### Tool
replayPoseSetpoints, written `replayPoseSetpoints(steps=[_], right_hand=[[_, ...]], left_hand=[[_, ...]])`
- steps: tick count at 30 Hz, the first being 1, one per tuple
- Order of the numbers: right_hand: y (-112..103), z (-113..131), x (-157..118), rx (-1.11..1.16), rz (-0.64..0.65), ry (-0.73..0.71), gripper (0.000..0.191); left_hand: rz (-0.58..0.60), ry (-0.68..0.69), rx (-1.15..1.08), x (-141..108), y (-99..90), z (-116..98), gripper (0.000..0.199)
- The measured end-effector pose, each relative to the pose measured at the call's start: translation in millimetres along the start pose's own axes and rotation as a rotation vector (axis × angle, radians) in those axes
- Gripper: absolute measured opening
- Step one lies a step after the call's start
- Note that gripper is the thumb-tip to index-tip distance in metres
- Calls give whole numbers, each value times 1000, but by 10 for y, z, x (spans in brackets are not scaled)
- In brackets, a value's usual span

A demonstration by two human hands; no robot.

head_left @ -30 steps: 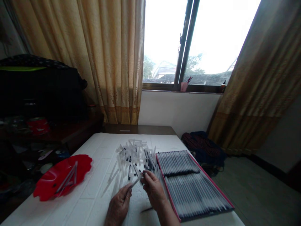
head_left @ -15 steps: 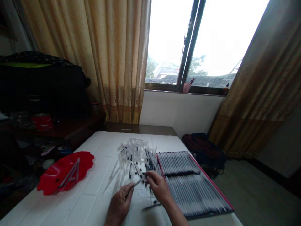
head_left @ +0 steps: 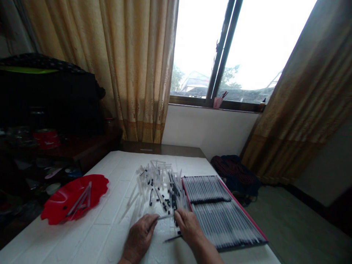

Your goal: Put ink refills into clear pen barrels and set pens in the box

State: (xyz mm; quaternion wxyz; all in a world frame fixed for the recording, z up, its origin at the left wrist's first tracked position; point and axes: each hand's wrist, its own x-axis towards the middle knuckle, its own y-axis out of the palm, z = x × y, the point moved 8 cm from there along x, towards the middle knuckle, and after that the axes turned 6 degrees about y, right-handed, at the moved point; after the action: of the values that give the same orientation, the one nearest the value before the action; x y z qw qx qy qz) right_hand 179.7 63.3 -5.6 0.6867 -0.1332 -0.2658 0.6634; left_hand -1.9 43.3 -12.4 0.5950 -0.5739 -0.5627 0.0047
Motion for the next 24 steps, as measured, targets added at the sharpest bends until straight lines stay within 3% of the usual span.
replayPoseSetpoints(steps=[7, 11, 17, 24], right_hand=[[159, -155, -138, 144, -171, 129, 56], [173, -211, -191, 219, -190, 139, 63], [173, -353, -263, 494, -182, 156, 55], [165, -329, -281, 434, -190, 113, 42]], left_hand=[[-51, 88, 44, 38, -88, -102, 33], [-71, 108, 50, 72, -144, -151, 32], [-62, 97, 60, 82, -138, -141, 32], [-38, 92, 73, 83, -113, -166, 31]])
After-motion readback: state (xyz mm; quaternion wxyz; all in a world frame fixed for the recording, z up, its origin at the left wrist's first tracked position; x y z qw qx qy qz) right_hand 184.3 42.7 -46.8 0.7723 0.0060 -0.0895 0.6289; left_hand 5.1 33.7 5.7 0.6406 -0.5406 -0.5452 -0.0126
